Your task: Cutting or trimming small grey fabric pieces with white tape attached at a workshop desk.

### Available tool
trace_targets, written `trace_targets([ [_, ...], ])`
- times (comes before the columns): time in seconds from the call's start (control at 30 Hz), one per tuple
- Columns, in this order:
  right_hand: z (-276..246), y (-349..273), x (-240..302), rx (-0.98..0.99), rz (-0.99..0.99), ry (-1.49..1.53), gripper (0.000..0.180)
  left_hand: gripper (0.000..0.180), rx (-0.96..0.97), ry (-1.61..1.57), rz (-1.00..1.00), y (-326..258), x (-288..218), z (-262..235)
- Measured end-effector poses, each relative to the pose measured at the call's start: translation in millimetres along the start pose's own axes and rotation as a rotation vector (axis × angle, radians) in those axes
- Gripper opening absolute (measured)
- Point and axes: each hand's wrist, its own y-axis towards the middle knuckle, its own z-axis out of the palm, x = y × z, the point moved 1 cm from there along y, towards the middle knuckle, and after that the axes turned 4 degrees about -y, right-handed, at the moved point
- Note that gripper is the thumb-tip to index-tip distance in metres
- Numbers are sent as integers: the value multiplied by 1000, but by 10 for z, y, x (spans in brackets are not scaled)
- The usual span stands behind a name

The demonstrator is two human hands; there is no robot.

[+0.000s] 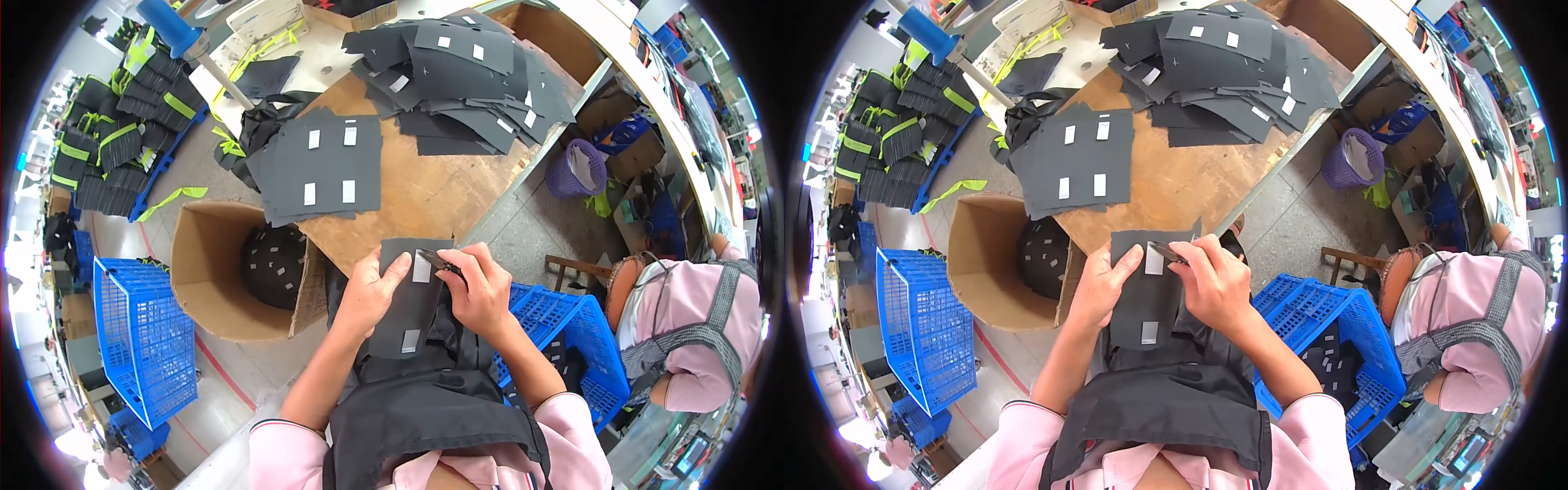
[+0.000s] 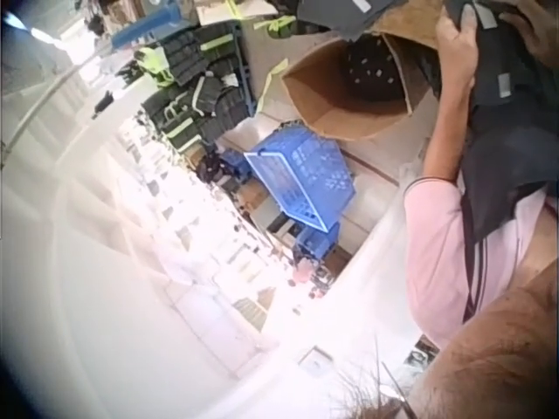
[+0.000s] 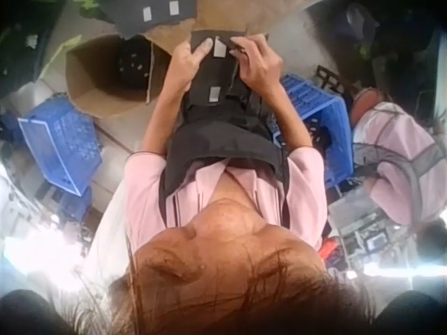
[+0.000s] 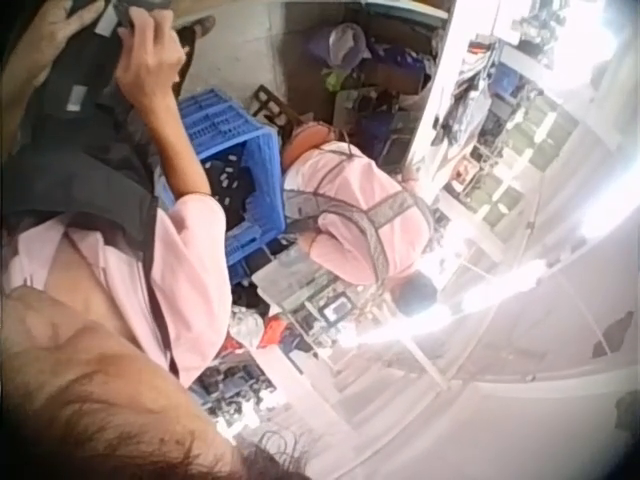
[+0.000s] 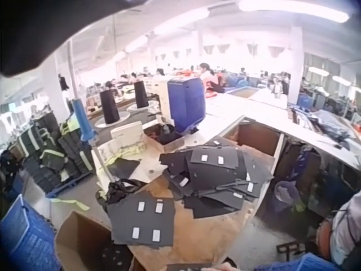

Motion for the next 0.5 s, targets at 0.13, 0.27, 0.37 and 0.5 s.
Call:
trace_targets([
  [0.13, -1, -15, 11, 4, -32, -18, 25, 28, 3, 60, 10, -49, -24, 11],
  [0.27, -73, -15, -45, 59, -93, -75, 29, 29, 0, 83, 16, -46, -21, -11],
  [0.37, -166, 1, -49, 97, -38, 68, 26, 29, 4, 161, 42, -54, -20, -23],
  [0.5, -183, 90, -53, 174, -71, 18, 26, 28, 20, 197, 36, -68, -31, -20],
])
